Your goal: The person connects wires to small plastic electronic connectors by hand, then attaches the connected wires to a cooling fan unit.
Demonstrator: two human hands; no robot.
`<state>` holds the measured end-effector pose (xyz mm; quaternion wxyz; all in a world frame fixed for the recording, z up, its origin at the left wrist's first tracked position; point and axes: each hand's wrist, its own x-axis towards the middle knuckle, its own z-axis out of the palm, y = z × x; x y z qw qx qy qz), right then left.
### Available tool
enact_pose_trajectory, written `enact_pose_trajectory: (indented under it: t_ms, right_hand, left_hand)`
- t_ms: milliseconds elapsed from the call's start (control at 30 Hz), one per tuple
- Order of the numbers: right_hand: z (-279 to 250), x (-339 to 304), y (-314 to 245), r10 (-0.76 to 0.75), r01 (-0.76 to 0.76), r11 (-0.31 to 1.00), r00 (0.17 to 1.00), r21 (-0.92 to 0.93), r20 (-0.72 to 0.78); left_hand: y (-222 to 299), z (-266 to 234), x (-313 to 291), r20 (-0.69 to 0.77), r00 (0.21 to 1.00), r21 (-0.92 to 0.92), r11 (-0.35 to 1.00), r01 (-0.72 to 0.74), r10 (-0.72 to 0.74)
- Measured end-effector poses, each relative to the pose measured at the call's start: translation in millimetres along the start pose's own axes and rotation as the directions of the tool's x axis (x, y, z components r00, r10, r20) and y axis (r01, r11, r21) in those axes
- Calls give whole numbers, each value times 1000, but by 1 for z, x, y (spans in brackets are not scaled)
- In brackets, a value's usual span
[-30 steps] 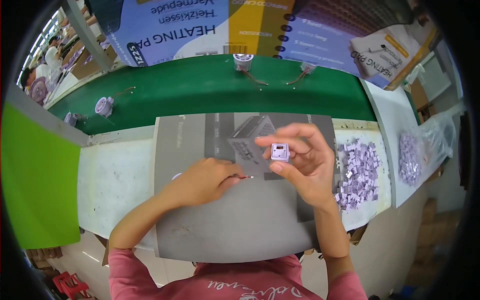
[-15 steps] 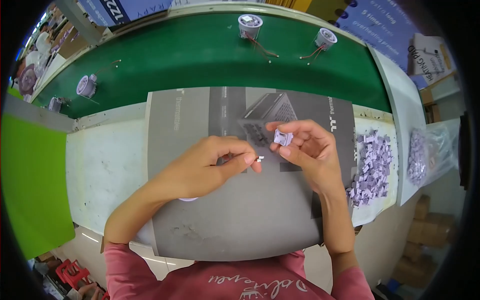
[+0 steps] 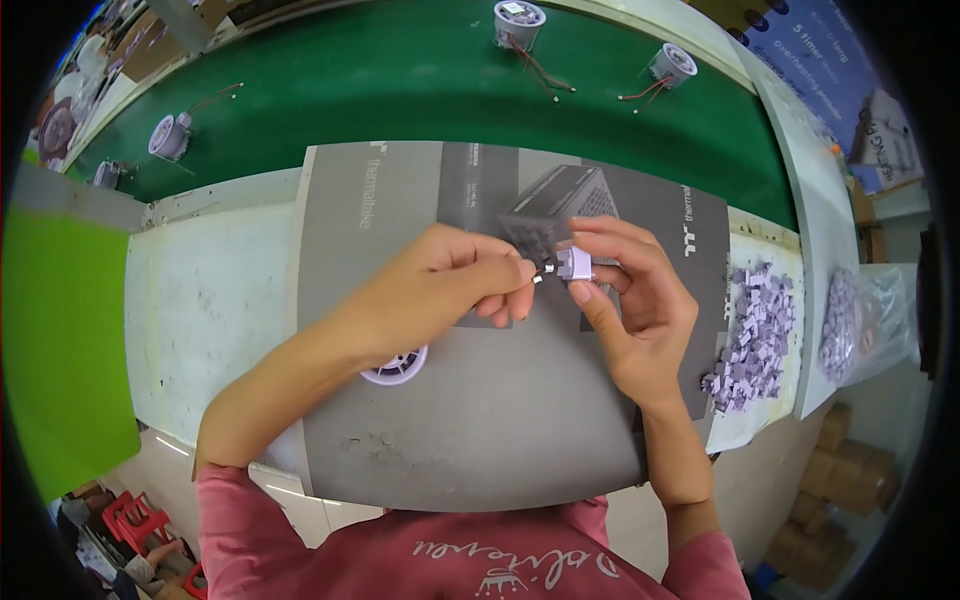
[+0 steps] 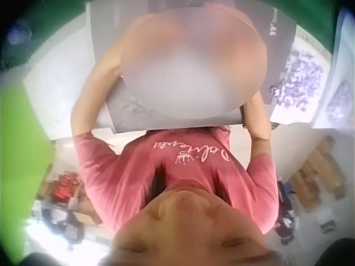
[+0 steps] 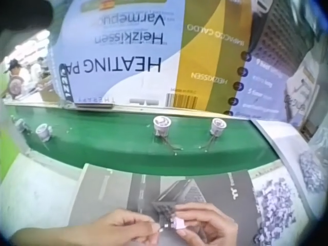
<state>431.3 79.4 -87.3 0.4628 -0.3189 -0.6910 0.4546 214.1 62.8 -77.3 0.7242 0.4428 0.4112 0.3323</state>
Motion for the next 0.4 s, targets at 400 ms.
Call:
enact_pose_trajectory:
  t_ms: [400]
  right_hand:
    - [8,-6,7,-321,324,909,945,-263,53]
  left_hand:
    - [4,-10,2,116,990,11,997,77,-78]
